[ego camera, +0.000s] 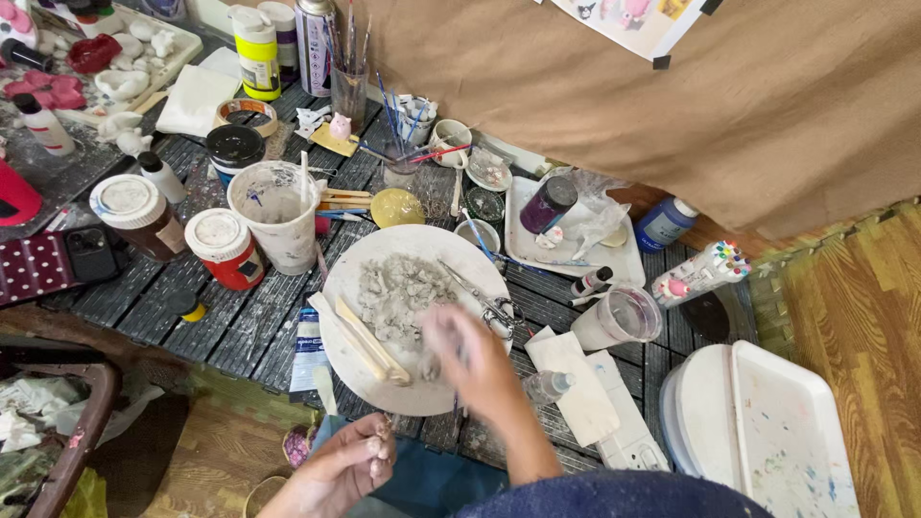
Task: The person shapes a small piece of clay using a sculpting tool and their fingers. They refine the details of the clay piece, occasionally rotating it to access different angles. The person then wraps the finished piece in plastic wrap.
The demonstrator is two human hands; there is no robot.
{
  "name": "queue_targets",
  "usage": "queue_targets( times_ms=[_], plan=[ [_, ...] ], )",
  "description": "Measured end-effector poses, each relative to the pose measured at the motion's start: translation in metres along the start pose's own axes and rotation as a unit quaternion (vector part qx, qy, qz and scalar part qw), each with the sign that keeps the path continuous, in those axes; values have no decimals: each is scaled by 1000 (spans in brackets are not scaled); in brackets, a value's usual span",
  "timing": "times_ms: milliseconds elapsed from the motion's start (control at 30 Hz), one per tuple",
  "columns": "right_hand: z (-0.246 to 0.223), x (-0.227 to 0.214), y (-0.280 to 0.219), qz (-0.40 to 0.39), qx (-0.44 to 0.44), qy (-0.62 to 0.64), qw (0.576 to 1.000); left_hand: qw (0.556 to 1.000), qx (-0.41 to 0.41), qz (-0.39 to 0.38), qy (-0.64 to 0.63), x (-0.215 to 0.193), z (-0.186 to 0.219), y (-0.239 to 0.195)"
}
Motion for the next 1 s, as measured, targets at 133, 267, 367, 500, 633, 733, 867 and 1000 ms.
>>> queue_targets(
  times_ms=[133, 267, 367, 500, 633, 733, 867, 1000],
  plan=[
    [24, 13, 112, 14, -86, -237, 968, 994, 88, 57, 3, -12, 5, -4],
    [56, 44, 162, -117, -92, -258, 954, 979, 182, 82, 33, -18, 22, -7],
    [80, 63, 170, -94, -87, -329, 936, 962, 238, 119, 56, -25, 37, -11],
    [97, 82, 169, -65, -164, -392, 903, 942, 289, 142, 91, -28, 53, -12],
    [83, 81, 162, -67, -199, -430, 878, 919, 325, 166, 147, -20, 59, -9],
    [56, 74, 146, -45, -217, -364, 905, 905, 327, 211, 172, -17, 61, -9],
    [20, 73, 99, -167, -165, -286, 929, 895, 352, 222, 163, -16, 68, 0],
    [11, 83, 40, -266, -206, -310, 889, 887, 338, 285, 133, -20, 72, 11]
  ],
)
Point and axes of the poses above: each hand's wrist, its own y-axis towards the middle knuckle, its own x-axis out of the palm, z = x × y, the point moved 1 cm from there along y, towards the middle knuckle, and after that the axes turned 9 degrees about z, right-handed, at the moved point
